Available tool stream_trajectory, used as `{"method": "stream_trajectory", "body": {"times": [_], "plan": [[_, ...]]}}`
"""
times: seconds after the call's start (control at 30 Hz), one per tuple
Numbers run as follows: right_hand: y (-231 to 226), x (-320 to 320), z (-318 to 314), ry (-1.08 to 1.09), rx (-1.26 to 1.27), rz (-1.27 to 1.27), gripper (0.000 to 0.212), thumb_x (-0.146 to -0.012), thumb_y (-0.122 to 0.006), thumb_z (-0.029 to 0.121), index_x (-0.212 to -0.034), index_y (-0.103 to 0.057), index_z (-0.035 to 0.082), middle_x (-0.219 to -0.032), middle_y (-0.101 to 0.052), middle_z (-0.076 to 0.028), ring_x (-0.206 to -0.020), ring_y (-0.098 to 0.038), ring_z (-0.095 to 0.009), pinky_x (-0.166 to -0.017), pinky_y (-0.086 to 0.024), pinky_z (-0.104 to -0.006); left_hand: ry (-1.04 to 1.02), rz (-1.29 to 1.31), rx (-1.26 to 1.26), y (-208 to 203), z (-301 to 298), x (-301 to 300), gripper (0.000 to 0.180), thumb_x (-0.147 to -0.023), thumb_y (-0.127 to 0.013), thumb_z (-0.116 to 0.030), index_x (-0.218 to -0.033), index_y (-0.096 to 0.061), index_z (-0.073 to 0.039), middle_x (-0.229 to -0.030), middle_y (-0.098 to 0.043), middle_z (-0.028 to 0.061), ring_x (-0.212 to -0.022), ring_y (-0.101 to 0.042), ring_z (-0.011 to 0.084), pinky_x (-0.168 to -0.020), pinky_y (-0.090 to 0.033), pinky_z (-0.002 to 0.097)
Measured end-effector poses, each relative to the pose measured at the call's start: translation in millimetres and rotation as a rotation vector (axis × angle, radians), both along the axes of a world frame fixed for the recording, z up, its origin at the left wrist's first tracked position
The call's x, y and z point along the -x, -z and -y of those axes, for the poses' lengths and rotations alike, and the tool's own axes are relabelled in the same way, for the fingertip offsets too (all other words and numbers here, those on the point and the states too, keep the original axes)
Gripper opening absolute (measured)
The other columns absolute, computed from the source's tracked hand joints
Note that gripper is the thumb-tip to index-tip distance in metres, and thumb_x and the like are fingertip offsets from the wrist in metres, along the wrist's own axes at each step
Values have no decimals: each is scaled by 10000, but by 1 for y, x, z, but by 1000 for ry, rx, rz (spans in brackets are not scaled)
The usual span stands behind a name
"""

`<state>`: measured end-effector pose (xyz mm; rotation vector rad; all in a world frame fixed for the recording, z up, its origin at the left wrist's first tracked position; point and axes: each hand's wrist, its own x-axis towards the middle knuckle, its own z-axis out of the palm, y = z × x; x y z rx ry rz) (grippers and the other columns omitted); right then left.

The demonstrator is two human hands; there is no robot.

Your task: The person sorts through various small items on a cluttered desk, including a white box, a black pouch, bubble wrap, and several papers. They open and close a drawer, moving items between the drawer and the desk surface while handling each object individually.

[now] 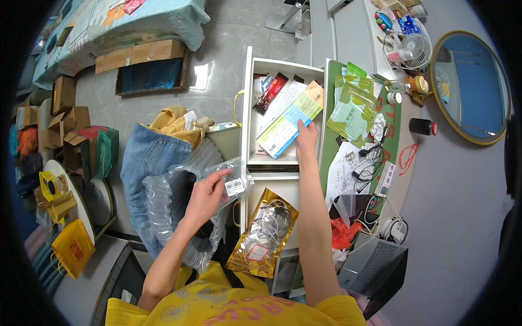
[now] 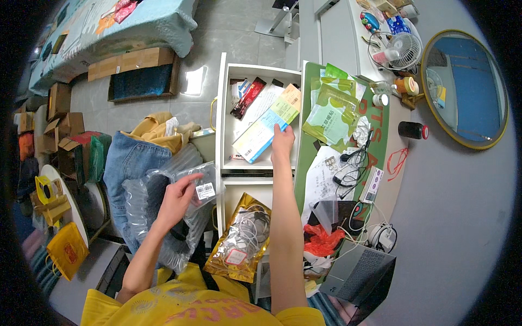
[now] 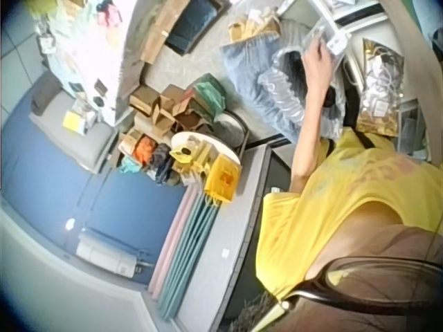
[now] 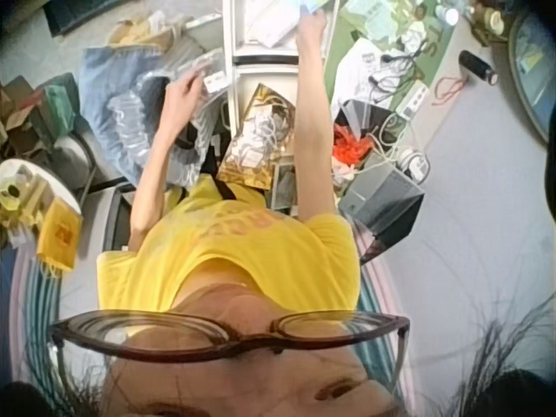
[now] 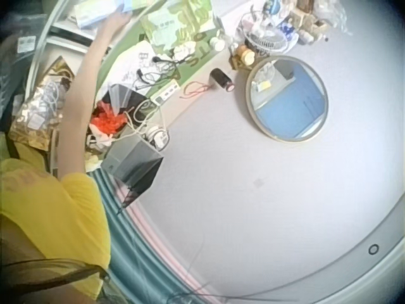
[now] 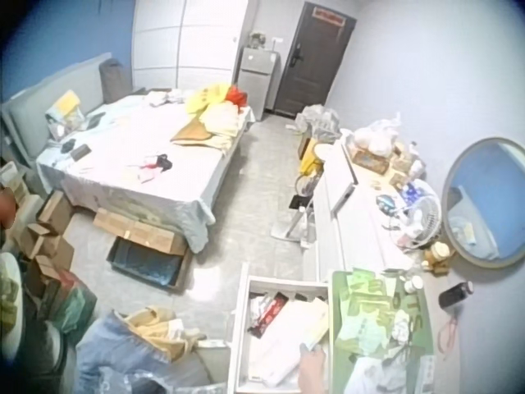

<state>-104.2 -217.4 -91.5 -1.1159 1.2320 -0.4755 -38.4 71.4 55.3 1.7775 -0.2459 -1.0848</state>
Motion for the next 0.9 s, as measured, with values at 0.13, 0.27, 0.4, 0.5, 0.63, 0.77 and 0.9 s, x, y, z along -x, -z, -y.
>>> {"method": "stream_trajectory", "body": {"times": [0.13, 0.27, 0.4, 0.5, 0.63, 0.77, 0.9], "plan": [[-17, 5, -8, 105, -226, 252, 177, -883, -468, 24, -1055, -474, -19, -1030, -580, -110, -911, -569, -191, -810, -453, -314, -51, 97, -35, 5, 13, 4, 296, -840, -431, 26, -1100, -560, -28, -775, -617, 169, -682, -619, 268, -627, -478, 311], [7, 27, 4, 138, -475, 358, 188, -898, -429, 33, -1075, -460, -21, -1061, -565, -119, -945, -564, -221, -853, -459, -341, 41, 428, 43, 12, 26, 5, 313, -859, -381, 51, -1118, -548, -9, -926, -616, 134, -837, -594, 152, -659, -493, 268], [0, 40, 6, 79, -667, 222, 222, -902, -420, 48, -1102, -449, -42, -1095, -543, -132, -971, -557, -233, -879, -454, -340, 26, 510, 72, 23, 47, 0, 264, -866, -401, -16, -1071, -564, 13, -943, -616, 159, -860, -600, 207, -735, -473, 318], [-5, 54, 3, 61, -974, 698, 303, -873, -457, 52, -1141, -415, -83, -998, -516, -140, -835, -545, -234, -763, -488, -319, -64, 329, 62, 39, 79, -2, 263, -886, -440, -157, -988, -587, 36, -821, -623, 140, -773, -611, 226, -740, -468, 326], [-48, 55, -14, 173, -1169, 893, 314, -845, -506, 73, -1096, -415, -92, -905, -494, -137, -716, -496, -188, -591, -476, -242, -42, 175, -10, 33, 129, -11, 446, -873, -457, -353, -862, -615, 64, -769, -605, 243, -759, -597, 375, -715, -448, 387], [-35, 70, -19, -118, -989, 776, 307, -866, -490, 84, -1145, -424, -26, -903, -530, -91, -756, -533, -170, -634, -483, -263, -11, 11, -65, 48, 163, -15, 525, -834, -492, -392, -645, -575, 91, -545, -540, 202, -527, -544, 309, -600, -444, 400], [-61, 61, -37, -153, -681, 499, 300, -902, -441, 78, -1195, -419, 18, -1048, -576, -87, -907, -585, -178, -811, -489, -296, -16, -27, 67, 76, 160, -24, 311, -816, -474, -174, -590, -528, 33, -545, -470, 0, -490, -443, 76, -455, -376, 248]]}}
